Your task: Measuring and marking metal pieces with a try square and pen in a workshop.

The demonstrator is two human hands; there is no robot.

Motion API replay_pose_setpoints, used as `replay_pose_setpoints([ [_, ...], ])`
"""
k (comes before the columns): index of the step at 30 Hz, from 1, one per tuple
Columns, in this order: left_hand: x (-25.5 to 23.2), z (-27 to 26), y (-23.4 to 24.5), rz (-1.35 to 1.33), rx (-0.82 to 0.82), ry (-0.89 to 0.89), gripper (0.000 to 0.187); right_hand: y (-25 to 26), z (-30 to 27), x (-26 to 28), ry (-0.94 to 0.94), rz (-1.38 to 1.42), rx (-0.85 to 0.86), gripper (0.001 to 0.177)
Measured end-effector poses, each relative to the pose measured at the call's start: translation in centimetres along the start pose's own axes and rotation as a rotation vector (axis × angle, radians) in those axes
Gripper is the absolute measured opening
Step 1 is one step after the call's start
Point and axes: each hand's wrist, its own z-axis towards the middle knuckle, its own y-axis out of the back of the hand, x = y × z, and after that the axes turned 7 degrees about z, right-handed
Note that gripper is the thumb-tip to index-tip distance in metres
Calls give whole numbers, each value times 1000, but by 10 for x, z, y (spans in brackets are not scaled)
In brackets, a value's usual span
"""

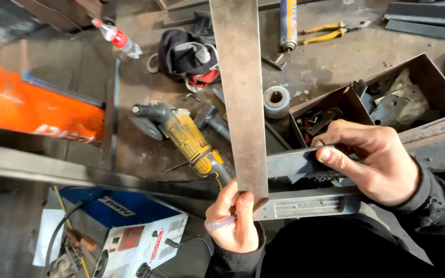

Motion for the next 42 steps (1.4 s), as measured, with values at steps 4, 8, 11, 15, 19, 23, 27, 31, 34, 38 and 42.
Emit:
replay_pose_setpoints([
  [4, -13, -4, 4, 105, -89, -76, 29, -7, -3, 6, 47, 19, 29, 16],
  [8, -13, -6, 7, 152, -154, -152, 28, -13, -5, 12, 67, 59, 71, 18],
  [11, -22, -5, 8, 90, -127, -146, 29, -18, -5, 17, 91, 84, 99, 15],
  [15, -22, -6, 9, 62, -140, -185, 29, -22, -5, 22, 141, 77, 149, 16],
  [19, -20, -9, 8, 75, -168, -208, 29, -24, -8, 25, 92, 120, 159, 21],
  [23, -23, -9, 2, 76, -217, -188, 27, -30, -11, 19, 42, 254, 146, 25],
  [27, -22, -7, -3, 83, -237, -209, 26, -35, -12, 10, 32, 237, 123, 32],
  [31, -20, -4, -5, 17, -250, -235, 27, -40, -11, 1, 64, 310, 157, 34],
  [34, -20, -3, -7, 15, -271, -249, 27, -43, -14, -13, -23, 415, 120, 36],
  [38, -19, -2, -10, -36, -325, -257, 28, -47, -16, -21, -55, 448, 73, 38],
  [42, -13, -4, -11, -61, -350, -283, 26, -46, -12, -32, -85, 487, 103, 43],
])
